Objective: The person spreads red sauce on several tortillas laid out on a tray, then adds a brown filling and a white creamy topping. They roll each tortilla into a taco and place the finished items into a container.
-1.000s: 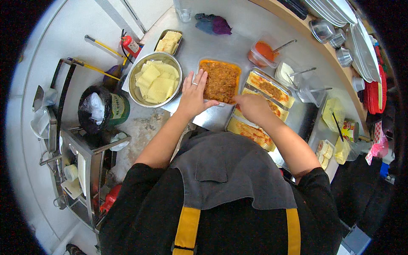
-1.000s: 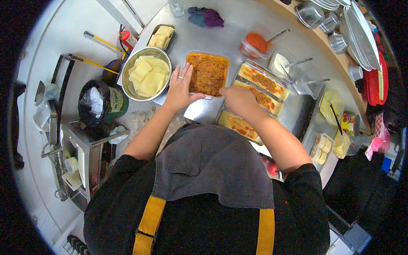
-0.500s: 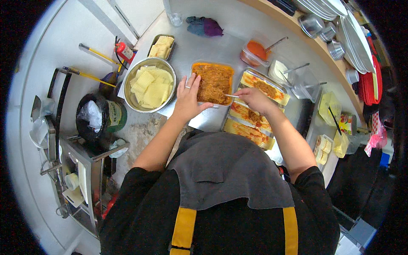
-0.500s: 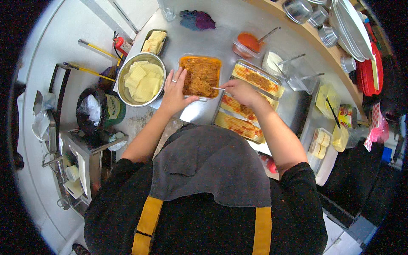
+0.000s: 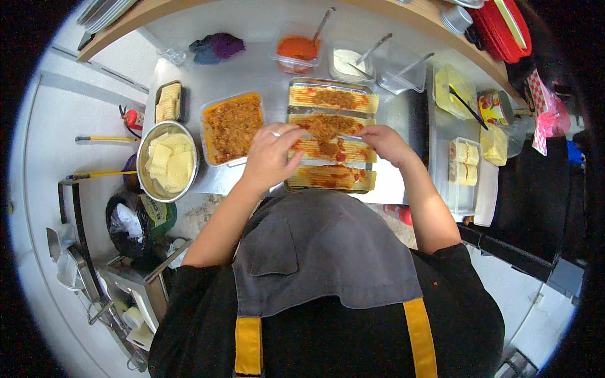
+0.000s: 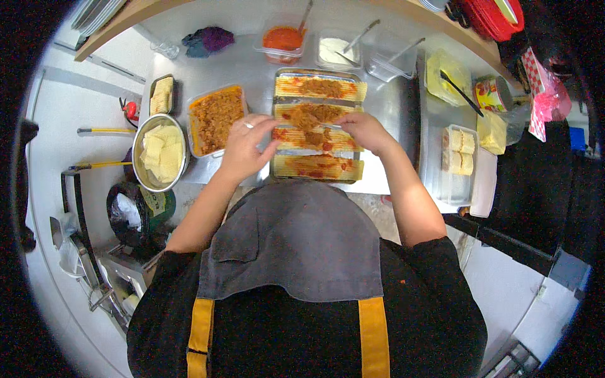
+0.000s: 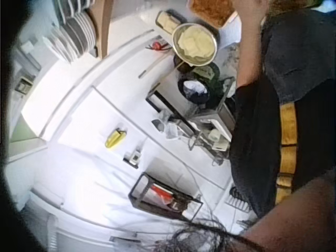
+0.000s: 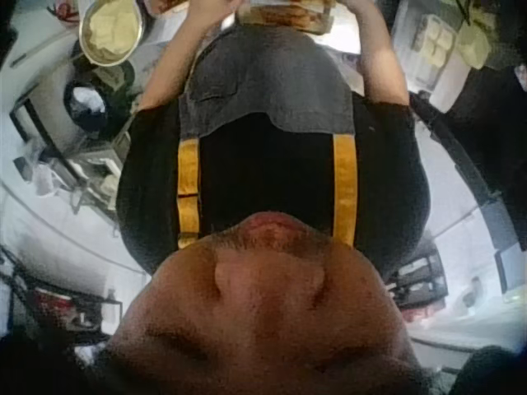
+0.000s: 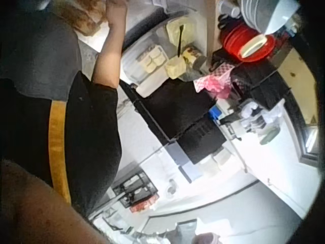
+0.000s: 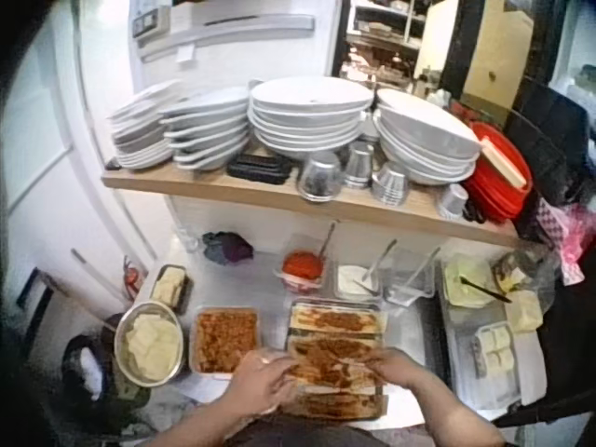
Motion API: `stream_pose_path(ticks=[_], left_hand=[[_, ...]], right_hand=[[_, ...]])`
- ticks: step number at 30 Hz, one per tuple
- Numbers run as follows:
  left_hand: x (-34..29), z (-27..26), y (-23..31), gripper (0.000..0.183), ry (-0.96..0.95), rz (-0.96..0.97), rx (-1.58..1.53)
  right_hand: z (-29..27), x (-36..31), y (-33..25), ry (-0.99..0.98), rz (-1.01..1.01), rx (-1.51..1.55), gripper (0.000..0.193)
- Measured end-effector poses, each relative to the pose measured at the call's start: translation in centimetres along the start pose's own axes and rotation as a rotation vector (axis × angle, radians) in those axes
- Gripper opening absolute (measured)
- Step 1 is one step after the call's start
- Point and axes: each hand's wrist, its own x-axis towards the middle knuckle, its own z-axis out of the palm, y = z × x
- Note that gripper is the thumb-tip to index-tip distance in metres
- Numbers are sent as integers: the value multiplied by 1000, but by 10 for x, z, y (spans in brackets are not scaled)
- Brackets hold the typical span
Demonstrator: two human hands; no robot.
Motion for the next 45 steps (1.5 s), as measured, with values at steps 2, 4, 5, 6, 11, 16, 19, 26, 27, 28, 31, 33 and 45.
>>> stream_pose_path(ticks=[2, 4, 5, 6, 11, 16, 19, 26, 27, 28, 31, 33, 45], left_hand=[[18, 38, 4, 47, -110, 17, -24], [35, 81, 2, 49, -239, 12, -34], [41, 101, 1, 50, -287, 5, -42], [46, 120, -1, 50, -354, -16, -42], [53, 192, 0, 45, -506, -27, 45], [48, 218, 1, 33, -466, -45, 106], [46, 225, 2, 29, -397, -28, 126], [44, 227, 7, 26, -397, -31, 139], [43, 227, 8, 26, -398, -48, 161], [43, 228, 9, 26, -406, -64, 184], [41, 229, 13, 29, -374, -80, 231], [42, 231, 15, 31, -390, -103, 262], [31, 222, -4, 39, -301, -200, 142]], right_hand=[[-6, -3, 33, 6, 56, -18, 27], [-8, -1, 63, -11, 150, -43, 27], [-7, 2, 77, -2, 129, -18, 27], [-4, 6, 89, 7, 107, 6, 26], [6, 22, 133, 6, 53, 66, 25], [16, 31, 153, -8, 58, 109, 25], [20, 33, 160, -3, 77, 178, 24], [22, 27, 166, 26, 94, 201, 27], [23, 25, 166, 31, 82, 175, 30], [23, 23, 164, 38, 62, 156, 32], [24, 19, 160, 34, 103, 188, 33], [22, 15, 157, 67, 79, 41, 32], [-15, -44, 138, 263, -68, -344, 29]])
